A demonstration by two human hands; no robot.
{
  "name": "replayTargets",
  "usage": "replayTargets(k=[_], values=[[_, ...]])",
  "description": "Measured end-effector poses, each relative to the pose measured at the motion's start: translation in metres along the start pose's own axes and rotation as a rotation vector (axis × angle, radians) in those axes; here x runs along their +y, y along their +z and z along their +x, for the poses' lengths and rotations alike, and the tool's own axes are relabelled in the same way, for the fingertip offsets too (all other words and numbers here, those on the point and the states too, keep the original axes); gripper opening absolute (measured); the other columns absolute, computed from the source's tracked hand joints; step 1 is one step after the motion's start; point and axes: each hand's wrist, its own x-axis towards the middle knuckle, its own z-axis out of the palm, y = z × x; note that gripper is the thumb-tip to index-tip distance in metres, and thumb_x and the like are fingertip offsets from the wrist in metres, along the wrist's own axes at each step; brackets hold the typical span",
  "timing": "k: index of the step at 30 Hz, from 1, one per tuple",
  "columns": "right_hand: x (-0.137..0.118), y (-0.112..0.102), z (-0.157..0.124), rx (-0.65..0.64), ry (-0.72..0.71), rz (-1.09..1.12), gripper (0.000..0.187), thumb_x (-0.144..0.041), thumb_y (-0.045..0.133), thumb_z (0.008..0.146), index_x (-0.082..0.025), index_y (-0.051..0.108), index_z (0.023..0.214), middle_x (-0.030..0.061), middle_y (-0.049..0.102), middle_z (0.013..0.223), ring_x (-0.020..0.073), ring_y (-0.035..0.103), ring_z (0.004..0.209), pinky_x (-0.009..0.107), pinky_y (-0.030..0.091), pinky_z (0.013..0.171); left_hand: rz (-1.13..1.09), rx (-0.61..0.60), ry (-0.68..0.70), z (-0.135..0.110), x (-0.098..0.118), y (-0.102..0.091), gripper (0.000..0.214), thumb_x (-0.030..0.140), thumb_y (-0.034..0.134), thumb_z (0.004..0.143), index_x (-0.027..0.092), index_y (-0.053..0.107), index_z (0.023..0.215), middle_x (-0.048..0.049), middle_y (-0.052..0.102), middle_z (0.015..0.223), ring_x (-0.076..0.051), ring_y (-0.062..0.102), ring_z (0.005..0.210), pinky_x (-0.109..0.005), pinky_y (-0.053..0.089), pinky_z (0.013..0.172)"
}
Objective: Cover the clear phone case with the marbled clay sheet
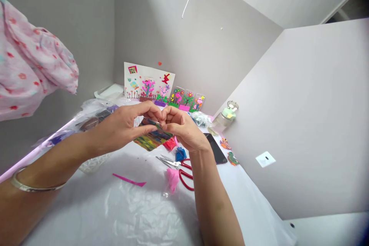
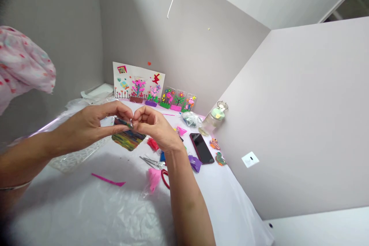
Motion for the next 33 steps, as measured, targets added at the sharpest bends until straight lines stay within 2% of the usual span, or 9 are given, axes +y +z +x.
replayTargets(k=[7, 11, 16, 23, 27, 33], values=[[-0.001, 0.002, 0.0, -0.012, 0.019, 0.005, 0.021, -0.018, 0.076, 0.071, -0.021, 0.061, 0.085, -0.0043, 0.06, 0.077, 0.0122, 0.051, 0.07, 0.026, 0.039, 0.069, 0.016, 0.017, 0.009, 0.001, 0.001, 0.002, 0.016, 0.022, 0.063, 0.093, 0.03, 0.064, 0.107, 0.0044, 0.071, 0.106, -0.015, 0.066, 0.099, -0.027, 0.051, 0.092], [-0.003, 0.003, 0.0, 0.036, 0.013, -0.005, 0.013, -0.028, 0.072, 0.081, -0.02, 0.062, 0.082, -0.0031, 0.057, 0.078, 0.0123, 0.049, 0.072, 0.025, 0.038, 0.071, 0.048, 0.038, 0.014, 0.001, 0.001, 0.0, 0.015, 0.024, 0.065, 0.093, 0.029, 0.064, 0.107, 0.0037, 0.071, 0.105, -0.015, 0.066, 0.097, -0.027, 0.052, 0.091], [-0.003, -0.002, -0.001, 0.085, -0.034, -0.024, 0.021, -0.04, 0.069, 0.088, -0.021, 0.064, 0.082, -0.0008, 0.057, 0.084, 0.0138, 0.052, 0.079, 0.026, 0.041, 0.077, 0.083, 0.1, 0.014, 0.002, 0.001, -0.003, 0.014, 0.028, 0.065, 0.092, 0.027, 0.063, 0.106, 0.0026, 0.069, 0.104, -0.017, 0.065, 0.097, -0.027, 0.052, 0.092], [-0.006, -0.007, -0.002, 0.133, -0.061, -0.131, 0.019, -0.039, 0.072, 0.087, -0.021, 0.073, 0.084, -0.0021, 0.054, 0.073, 0.0145, 0.046, 0.072, 0.028, 0.039, 0.073, 0.094, 0.105, -0.001, 0.001, -0.002, -0.005, 0.015, 0.033, 0.066, 0.091, 0.03, 0.064, 0.106, 0.0012, 0.071, 0.105, -0.021, 0.066, 0.099, -0.03, 0.052, 0.094], [-0.007, -0.009, -0.006, 0.115, -0.059, -0.283, 0.023, -0.043, 0.07, 0.089, -0.021, 0.077, 0.086, 0.0005, 0.064, 0.082, 0.0155, 0.049, 0.077, 0.03, 0.039, 0.076, 0.101, 0.107, -0.004, 0.0, -0.002, -0.006, 0.015, 0.034, 0.065, 0.092, 0.03, 0.064, 0.106, 0.0002, 0.072, 0.106, -0.022, 0.066, 0.098, -0.031, 0.053, 0.092], [-0.004, -0.009, -0.007, 0.088, 0.0, -0.191, 0.015, -0.034, 0.08, 0.08, -0.02, 0.075, 0.079, -0.0019, 0.064, 0.077, 0.0137, 0.052, 0.074, 0.028, 0.04, 0.073, 0.079, 0.1, -0.006, 0.001, -0.003, -0.005, 0.015, 0.035, 0.066, 0.093, 0.029, 0.063, 0.106, 0.0014, 0.069, 0.106, -0.019, 0.066, 0.097, -0.027, 0.053, 0.09]])
